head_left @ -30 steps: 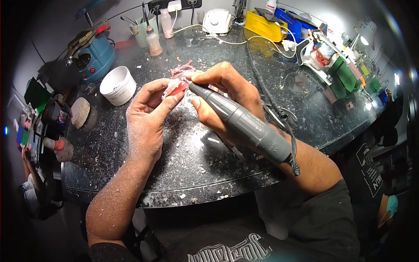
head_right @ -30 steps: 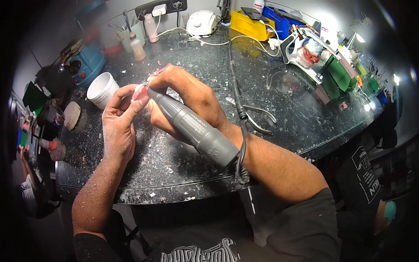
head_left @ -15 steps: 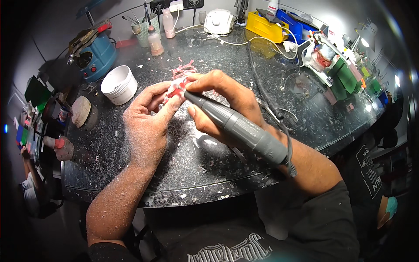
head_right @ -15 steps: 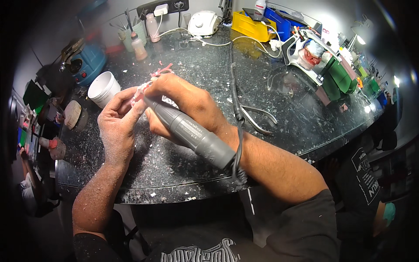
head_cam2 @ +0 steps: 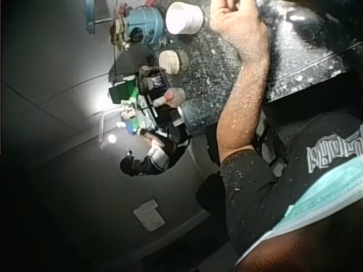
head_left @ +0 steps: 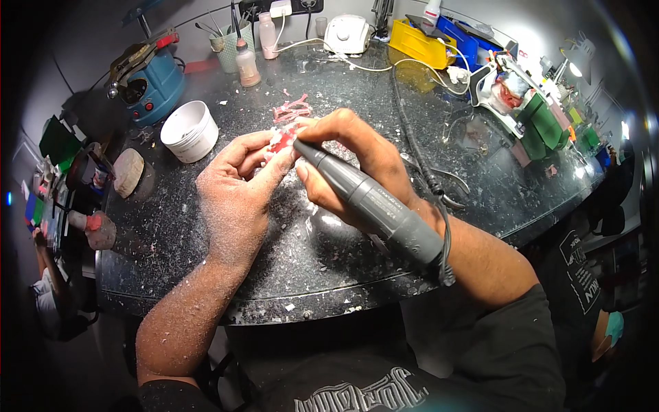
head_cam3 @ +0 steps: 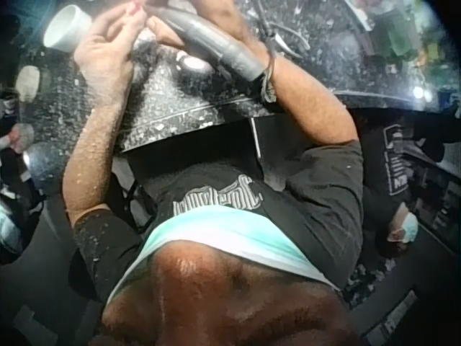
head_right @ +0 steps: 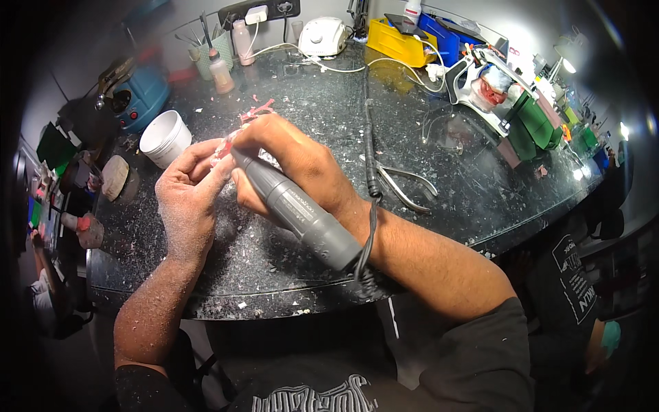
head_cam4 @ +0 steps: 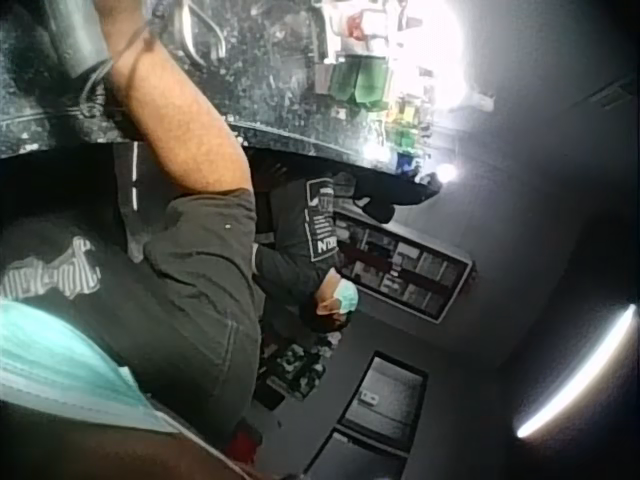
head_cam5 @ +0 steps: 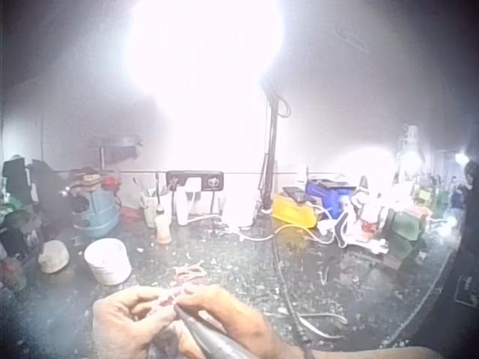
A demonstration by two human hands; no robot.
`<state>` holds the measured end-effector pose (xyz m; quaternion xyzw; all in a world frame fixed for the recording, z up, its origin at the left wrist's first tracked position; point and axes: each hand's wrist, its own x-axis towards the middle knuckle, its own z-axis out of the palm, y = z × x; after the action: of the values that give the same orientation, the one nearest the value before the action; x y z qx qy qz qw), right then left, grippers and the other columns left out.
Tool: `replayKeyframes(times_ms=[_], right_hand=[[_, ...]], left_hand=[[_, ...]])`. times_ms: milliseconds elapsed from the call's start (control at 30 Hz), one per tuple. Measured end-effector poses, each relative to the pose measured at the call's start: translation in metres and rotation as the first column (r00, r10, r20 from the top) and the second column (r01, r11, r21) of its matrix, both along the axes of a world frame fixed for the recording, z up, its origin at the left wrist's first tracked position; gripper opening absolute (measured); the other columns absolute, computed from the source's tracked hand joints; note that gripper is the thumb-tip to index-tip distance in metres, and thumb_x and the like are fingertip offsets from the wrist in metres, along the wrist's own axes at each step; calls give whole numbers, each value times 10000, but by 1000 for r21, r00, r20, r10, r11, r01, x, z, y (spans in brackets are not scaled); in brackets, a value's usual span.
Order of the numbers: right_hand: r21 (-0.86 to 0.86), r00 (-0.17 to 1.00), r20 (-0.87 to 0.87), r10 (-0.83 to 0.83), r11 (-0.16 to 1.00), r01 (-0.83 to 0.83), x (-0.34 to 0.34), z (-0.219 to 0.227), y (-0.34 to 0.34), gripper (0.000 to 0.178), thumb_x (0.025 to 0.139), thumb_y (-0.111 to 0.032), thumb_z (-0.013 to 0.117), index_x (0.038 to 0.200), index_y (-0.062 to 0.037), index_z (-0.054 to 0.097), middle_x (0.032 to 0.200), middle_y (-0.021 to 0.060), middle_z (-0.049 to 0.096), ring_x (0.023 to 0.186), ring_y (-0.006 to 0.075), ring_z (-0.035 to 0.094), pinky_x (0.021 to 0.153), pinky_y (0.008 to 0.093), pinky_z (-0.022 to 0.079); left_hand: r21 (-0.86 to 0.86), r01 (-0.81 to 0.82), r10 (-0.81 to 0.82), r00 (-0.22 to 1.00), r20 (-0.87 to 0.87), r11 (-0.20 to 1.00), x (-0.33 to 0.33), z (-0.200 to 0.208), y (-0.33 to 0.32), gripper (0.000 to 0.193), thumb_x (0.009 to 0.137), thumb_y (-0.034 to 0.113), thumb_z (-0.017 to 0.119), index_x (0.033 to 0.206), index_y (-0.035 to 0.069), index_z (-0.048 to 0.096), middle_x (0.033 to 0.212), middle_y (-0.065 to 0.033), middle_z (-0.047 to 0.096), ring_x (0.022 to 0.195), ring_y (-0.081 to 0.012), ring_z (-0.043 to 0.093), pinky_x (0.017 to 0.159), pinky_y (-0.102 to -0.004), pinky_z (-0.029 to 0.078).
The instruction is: The person uses a rotary tool to carve and shape a small pink plastic piece held in the left hand. The person rotates the piece to access different surfaces and continues carving until the end of the clip.
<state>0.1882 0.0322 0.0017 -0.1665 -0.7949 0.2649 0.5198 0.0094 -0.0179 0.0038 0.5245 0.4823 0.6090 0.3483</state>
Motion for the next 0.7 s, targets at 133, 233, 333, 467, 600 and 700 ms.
replayKeyframes(times_ms=[133,233,333,467,600,700], right_hand=[[33,1000,15,2,999,-3,-2,0,-1,348,829,-43,777,1148,-17,641,1098,138,683,1121,246,687,989,349,539],[90,999,41,19,996,-22,-1,-1,1,359,827,-53,789,1151,-16,640,1096,137,686,1162,268,678,1006,367,531],[84,999,33,11,996,-13,-1,-1,1,364,828,-55,794,1155,-18,639,1094,137,688,1185,282,671,1020,378,522],[104,999,47,-10,995,5,-1,-1,0,367,830,-57,795,1161,-22,640,1097,130,693,1189,281,671,1037,390,512],[152,990,132,-53,988,33,1,5,-1,352,834,-91,796,1152,-35,656,1106,133,702,1198,268,671,1071,417,487],[26,995,98,-25,999,23,1,3,-4,344,834,-110,799,1146,-52,667,1122,129,725,1233,270,660,1168,492,378]], left_hand=[[49,-8,8,1000,-1,999,-4,-4,2,266,916,-29,721,1177,-60,675,1092,-109,734,1034,-133,700,921,-244,553],[66,-17,19,1000,-23,998,-3,-4,3,271,908,-32,724,1174,-57,681,1093,-113,736,1043,-138,698,931,-254,551],[81,-28,32,998,-46,996,-3,-5,3,273,901,-27,731,1170,-48,689,1099,-112,738,1048,-140,695,937,-267,548],[116,-55,69,991,-113,992,-4,-5,4,259,892,-19,739,1150,-30,711,1095,-94,743,1021,-126,689,924,-273,543],[156,-72,93,987,-133,985,-5,-6,3,242,885,-19,737,1127,-13,731,1067,-66,747,985,-105,676,905,-265,533],[174,-71,104,976,-190,982,-4,-6,4,247,882,-22,732,1129,-6,734,1050,-54,747,982,-100,671,905,-262,528]])
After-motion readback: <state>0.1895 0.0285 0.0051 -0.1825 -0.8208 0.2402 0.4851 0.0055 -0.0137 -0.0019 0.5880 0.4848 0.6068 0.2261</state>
